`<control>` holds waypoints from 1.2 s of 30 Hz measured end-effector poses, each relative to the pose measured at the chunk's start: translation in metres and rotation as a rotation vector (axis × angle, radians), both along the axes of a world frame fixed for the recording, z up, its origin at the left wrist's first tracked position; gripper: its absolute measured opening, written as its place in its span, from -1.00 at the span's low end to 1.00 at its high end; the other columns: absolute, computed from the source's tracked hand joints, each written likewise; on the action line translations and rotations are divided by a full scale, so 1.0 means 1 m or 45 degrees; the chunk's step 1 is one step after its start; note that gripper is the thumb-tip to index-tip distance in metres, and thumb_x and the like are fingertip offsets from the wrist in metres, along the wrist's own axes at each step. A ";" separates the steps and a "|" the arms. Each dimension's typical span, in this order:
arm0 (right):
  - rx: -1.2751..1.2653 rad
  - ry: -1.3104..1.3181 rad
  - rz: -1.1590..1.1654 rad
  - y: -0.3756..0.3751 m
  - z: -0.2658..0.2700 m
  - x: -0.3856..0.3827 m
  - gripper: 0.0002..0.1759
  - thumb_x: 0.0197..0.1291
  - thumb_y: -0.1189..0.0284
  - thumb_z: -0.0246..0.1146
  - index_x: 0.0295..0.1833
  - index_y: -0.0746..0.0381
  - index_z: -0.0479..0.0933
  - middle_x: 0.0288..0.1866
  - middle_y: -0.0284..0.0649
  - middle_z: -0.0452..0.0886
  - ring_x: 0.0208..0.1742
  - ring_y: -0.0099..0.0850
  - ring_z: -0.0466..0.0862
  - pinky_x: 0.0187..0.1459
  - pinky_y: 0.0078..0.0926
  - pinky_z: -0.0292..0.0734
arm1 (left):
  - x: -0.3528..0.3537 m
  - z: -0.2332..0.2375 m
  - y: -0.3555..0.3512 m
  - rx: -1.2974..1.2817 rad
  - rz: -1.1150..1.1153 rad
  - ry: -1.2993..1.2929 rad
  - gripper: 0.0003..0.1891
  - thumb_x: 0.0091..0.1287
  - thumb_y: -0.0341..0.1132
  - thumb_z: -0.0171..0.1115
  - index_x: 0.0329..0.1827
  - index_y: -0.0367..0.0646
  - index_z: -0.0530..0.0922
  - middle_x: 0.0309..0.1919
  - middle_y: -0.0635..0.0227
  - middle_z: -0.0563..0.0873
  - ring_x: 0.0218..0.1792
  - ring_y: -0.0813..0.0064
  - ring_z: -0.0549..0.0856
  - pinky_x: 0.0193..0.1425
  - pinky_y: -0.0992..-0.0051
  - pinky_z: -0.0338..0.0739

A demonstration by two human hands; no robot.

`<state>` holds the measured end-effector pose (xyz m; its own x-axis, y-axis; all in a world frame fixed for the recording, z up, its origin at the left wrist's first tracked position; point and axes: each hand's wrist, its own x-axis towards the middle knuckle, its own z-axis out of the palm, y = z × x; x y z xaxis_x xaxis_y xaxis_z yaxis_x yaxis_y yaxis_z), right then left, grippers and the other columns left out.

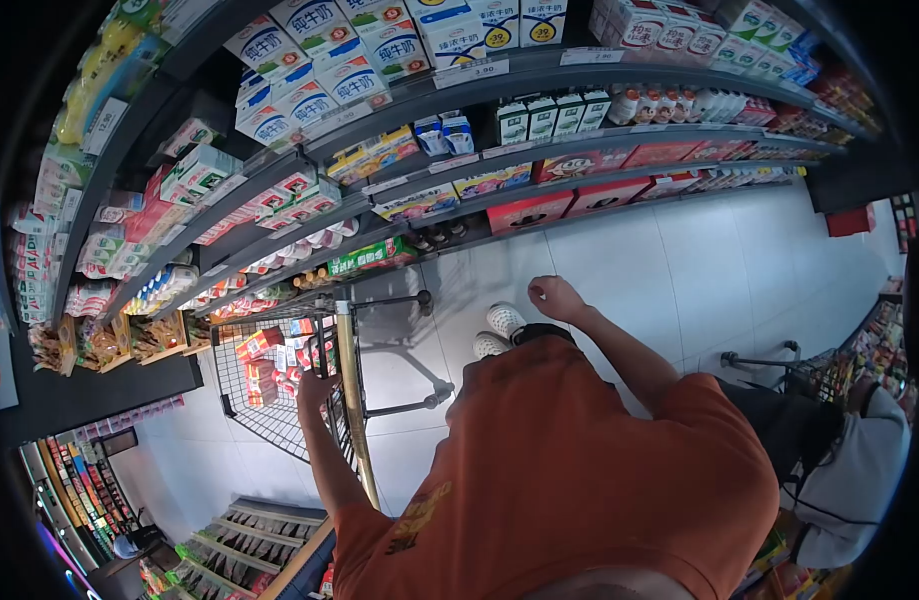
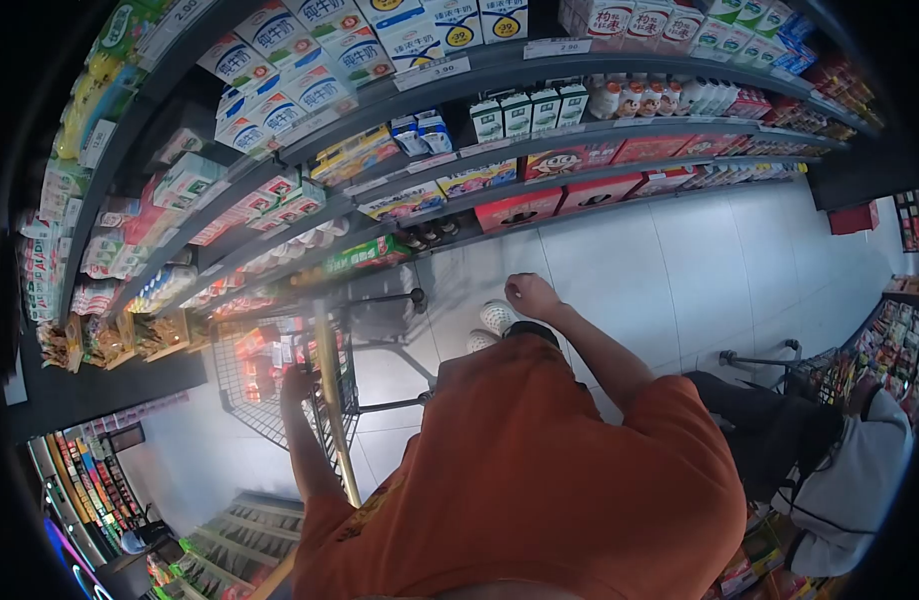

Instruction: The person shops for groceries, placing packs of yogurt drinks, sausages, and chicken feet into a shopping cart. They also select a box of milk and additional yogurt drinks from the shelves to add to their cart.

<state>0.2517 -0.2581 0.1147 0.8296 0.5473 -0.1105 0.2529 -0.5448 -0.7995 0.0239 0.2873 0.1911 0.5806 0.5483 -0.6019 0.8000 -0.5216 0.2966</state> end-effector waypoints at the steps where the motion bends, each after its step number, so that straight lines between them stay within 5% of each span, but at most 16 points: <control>1: -0.014 -0.011 -0.013 -0.001 -0.005 -0.002 -0.84 0.19 0.45 0.25 -0.23 0.33 0.64 -0.30 0.02 0.72 -0.23 -0.01 0.73 -0.14 -0.17 0.63 | -0.001 0.003 -0.001 -0.027 0.022 0.016 -0.66 0.08 -0.16 0.50 -0.37 -0.33 0.71 -0.53 0.22 0.74 -0.52 0.37 0.70 -0.40 0.28 0.53; 8: -0.192 0.070 -0.132 -0.014 0.007 -0.029 -0.80 0.20 0.41 0.22 -0.22 0.32 0.65 -0.32 0.06 0.72 -0.20 0.03 0.72 -0.09 -0.11 0.63 | -0.006 0.033 -0.022 -0.926 0.499 -0.273 -0.74 0.22 -0.41 0.27 -0.05 -0.31 0.56 -0.54 0.33 0.62 -0.60 0.51 0.55 -0.53 0.45 0.46; 11: -0.228 0.079 -0.214 -0.027 0.010 -0.042 -0.80 0.21 0.40 0.22 -0.23 0.31 0.66 -0.30 0.09 0.71 -0.18 0.07 0.71 -0.08 -0.08 0.63 | -0.015 0.017 -0.007 -0.729 0.311 -0.087 -0.69 0.28 -0.25 0.18 0.04 -0.15 0.61 -0.33 0.47 0.67 -0.37 0.58 0.58 -0.29 0.51 0.37; 16: -0.290 0.021 -0.263 -0.040 0.006 -0.059 -0.82 0.22 0.44 0.22 -0.21 0.31 0.65 -0.32 0.09 0.70 -0.21 0.06 0.72 -0.17 -0.13 0.63 | -0.013 0.018 -0.011 -0.773 0.365 -0.222 -0.93 0.20 -0.38 0.28 -0.41 -0.16 0.60 -0.63 0.43 0.53 -0.66 0.54 0.50 -0.59 0.49 0.46; 29: -0.173 0.031 -0.343 -0.025 0.010 -0.052 -0.80 0.20 0.43 0.19 -0.25 0.30 0.67 -0.32 0.15 0.68 -0.21 0.10 0.70 -0.10 -0.06 0.61 | -0.015 0.024 -0.037 -0.632 0.361 -0.271 -0.79 0.21 -0.28 0.31 -0.54 -0.15 0.58 -0.67 0.43 0.56 -0.67 0.56 0.52 -0.57 0.49 0.39; 36: -0.187 0.032 -0.298 -0.017 -0.012 -0.022 -0.78 0.21 0.40 0.18 -0.23 0.30 0.67 -0.29 0.15 0.68 -0.18 0.10 0.70 -0.08 -0.05 0.61 | -0.009 0.023 -0.059 -0.726 0.462 -0.218 -0.87 0.28 -0.27 0.33 -0.24 -0.13 0.62 -0.61 0.50 0.52 -0.62 0.60 0.48 -0.53 0.53 0.40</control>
